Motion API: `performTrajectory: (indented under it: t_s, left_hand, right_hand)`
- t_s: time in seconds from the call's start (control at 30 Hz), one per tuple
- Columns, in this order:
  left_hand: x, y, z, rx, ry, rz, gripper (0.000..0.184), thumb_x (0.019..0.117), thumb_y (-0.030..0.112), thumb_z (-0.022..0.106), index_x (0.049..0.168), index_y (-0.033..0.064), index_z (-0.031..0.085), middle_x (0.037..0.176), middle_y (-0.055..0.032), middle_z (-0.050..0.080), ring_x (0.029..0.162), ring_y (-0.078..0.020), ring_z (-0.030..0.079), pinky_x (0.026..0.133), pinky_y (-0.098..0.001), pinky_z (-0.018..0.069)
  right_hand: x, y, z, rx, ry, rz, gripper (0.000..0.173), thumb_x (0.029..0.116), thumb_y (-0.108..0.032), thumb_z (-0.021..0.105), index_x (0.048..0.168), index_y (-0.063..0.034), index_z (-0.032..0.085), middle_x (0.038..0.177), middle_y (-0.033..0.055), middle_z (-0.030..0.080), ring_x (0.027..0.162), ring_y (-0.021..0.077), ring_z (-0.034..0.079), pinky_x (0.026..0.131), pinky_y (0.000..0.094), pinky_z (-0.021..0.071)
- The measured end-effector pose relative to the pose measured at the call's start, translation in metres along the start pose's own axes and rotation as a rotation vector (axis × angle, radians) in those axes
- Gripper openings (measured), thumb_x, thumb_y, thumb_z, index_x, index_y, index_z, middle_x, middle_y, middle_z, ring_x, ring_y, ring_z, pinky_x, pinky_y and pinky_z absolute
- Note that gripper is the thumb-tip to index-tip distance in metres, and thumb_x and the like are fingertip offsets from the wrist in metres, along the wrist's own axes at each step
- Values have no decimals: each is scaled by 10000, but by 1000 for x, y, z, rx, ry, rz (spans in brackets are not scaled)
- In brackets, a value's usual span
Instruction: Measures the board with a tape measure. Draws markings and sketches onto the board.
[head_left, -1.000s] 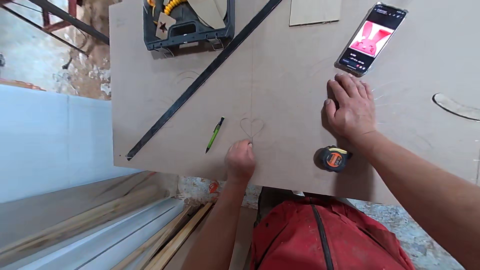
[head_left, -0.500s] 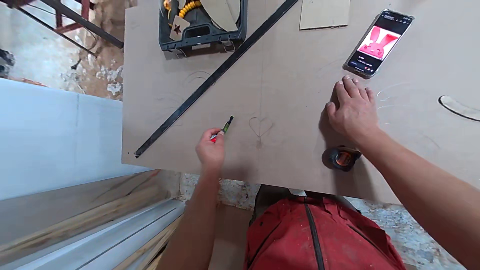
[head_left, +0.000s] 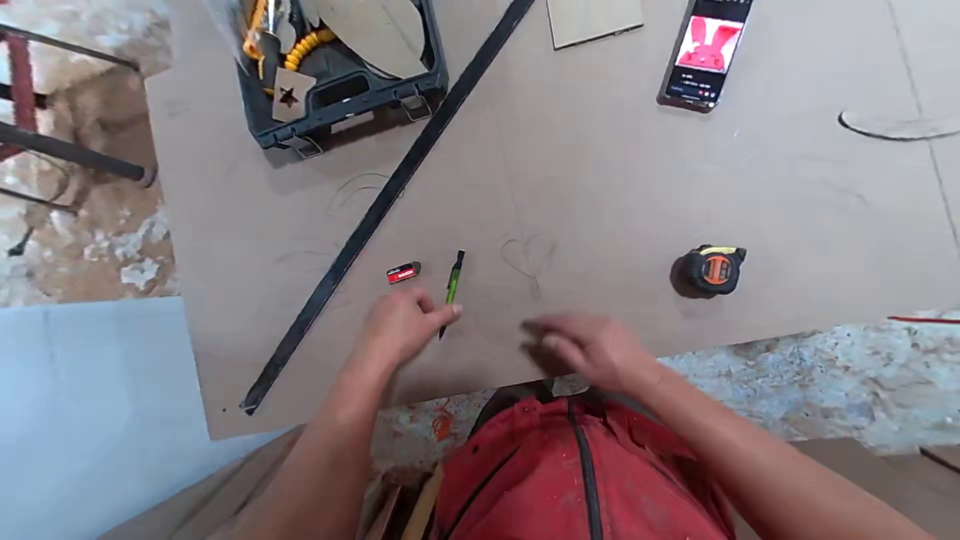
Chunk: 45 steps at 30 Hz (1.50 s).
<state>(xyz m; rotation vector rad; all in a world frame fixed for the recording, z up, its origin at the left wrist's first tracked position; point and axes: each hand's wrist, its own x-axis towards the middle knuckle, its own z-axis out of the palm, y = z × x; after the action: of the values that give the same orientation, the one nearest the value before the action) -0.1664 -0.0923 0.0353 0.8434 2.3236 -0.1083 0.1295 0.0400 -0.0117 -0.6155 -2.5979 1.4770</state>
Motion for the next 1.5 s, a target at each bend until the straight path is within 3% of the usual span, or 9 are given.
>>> performTrajectory:
  t_s: [0.07, 0.17, 0.27, 0.4, 0.5, 0.6, 0.7, 0.9, 1.5]
  left_hand:
    - [11, -5, 7, 86, -147, 56, 484, 879, 577, 753, 864, 95, 721, 773, -124, 682, 770, -339, 674, 716, -638, 537]
    - [25, -9, 5, -44, -206, 235, 278, 968, 359, 727, 802, 138, 707, 605, -8, 609, 558, -172, 584, 553, -436, 501]
    - [32, -2, 5, -589, -295, 407, 47, 932, 83, 690, 946, 40, 703, 720, -74, 716, 603, -163, 680, 580, -324, 595]
    - [49, 23, 24, -813, -295, 583, 129, 850, 122, 732, 964, 78, 690, 880, -107, 722, 686, -190, 684, 606, -317, 596]
    - [64, 37, 39, -825, -282, 719, 145, 941, 195, 713, 1011, 69, 696, 808, -62, 701, 635, -139, 652, 573, -274, 574]
    - [65, 44, 45, -793, -286, 837, 203, 992, 197, 654, 1115, 37, 682, 894, -67, 704, 704, -148, 668, 611, -288, 590]
    - [67, 52, 46, -669, -203, 953, 124, 904, 100, 671, 1015, 56, 707, 989, -48, 731, 778, -118, 690, 644, -261, 593]
    - [88, 62, 50, -577, -121, 1110, 43, 873, 97, 691, 914, 85, 696, 905, -10, 735, 720, -72, 681, 591, -212, 567]
    - [90, 61, 58, -549, -32, 1145, 44, 877, 107, 686, 916, 90, 693, 881, -5, 731, 650, -80, 672, 526, -230, 568]
  right_hand:
    - [15, 22, -21, -164, 262, 133, 403, 1079, -364, 440, 1369, -188, 658, 1315, 22, 695, 1226, 184, 653, 1050, 455, 536]
    - [40, 57, -54, -371, 449, 312, 482, 1060, -345, 439, 1482, -146, 557, 1516, 75, 554, 1390, 273, 530, 1145, 509, 431]
    - [56, 88, -63, -545, 536, 361, 528, 1057, -389, 381, 1526, -181, 509, 1631, 27, 421, 1531, 237, 345, 1259, 497, 256]
    - [63, 96, -58, -611, 575, 401, 554, 1050, -432, 348, 1547, -231, 489, 1663, 9, 369, 1560, 231, 285, 1274, 523, 188]
    - [64, 99, -58, -622, 596, 442, 587, 1040, -473, 346, 1559, -229, 471, 1666, 36, 363, 1563, 254, 277, 1270, 553, 172]
    - [65, 99, -57, -635, 584, 464, 606, 1039, -502, 330, 1571, -239, 453, 1669, 24, 358, 1565, 239, 272, 1274, 553, 163]
    - [67, 99, -59, -644, 594, 469, 611, 1036, -509, 322, 1570, -246, 455, 1669, 13, 359, 1565, 233, 272, 1275, 545, 167]
    - [68, 100, -59, -672, 605, 488, 608, 1029, -525, 314, 1547, -257, 487, 1631, 1, 425, 1528, 215, 354, 1267, 513, 212]
    - [70, 92, -59, -631, 590, 592, 602, 1015, -547, 286, 1551, -345, 471, 1536, -40, 543, 1437, 198, 478, 1194, 511, 316]
